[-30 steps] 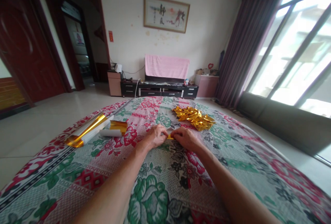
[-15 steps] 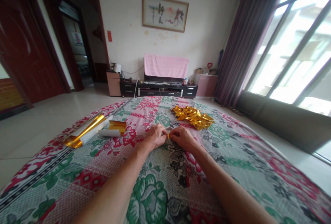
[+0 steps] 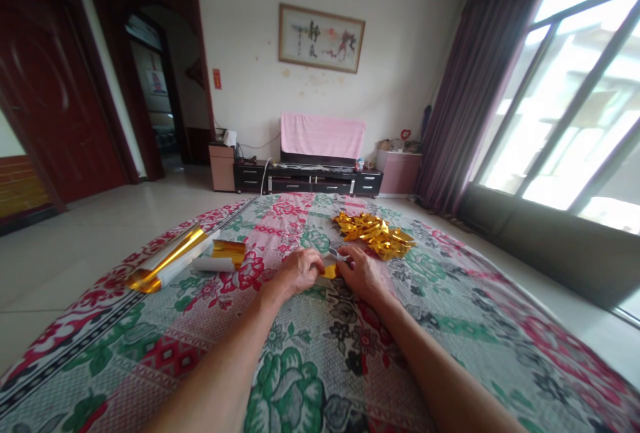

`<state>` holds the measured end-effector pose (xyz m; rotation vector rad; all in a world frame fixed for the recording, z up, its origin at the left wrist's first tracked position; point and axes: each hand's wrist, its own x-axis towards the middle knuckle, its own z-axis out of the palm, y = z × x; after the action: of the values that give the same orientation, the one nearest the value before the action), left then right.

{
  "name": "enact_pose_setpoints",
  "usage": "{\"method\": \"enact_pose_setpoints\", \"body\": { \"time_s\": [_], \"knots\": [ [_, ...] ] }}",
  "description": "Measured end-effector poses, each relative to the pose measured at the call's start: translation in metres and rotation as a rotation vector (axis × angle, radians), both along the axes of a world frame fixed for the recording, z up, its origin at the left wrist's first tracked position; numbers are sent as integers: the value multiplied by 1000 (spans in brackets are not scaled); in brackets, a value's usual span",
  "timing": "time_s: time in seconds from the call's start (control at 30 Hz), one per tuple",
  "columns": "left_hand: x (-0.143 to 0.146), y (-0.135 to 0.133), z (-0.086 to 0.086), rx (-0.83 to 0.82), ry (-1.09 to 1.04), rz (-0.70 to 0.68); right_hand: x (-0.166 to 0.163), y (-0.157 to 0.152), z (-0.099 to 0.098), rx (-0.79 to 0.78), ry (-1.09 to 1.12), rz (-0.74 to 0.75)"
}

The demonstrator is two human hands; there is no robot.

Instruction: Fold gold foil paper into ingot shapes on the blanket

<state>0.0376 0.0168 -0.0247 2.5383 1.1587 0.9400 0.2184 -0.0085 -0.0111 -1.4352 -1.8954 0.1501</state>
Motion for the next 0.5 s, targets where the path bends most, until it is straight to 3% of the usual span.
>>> {"method": "enact_pose_setpoints", "body": {
  "time_s": [0.2,0.5],
  "knots": [
    [2,-3,0,102,15,160,-2,2,-4,4,-55,28],
    [3,-8,4,91,29,206,-4,1,6,-107,-5,-42]
  ]
}}
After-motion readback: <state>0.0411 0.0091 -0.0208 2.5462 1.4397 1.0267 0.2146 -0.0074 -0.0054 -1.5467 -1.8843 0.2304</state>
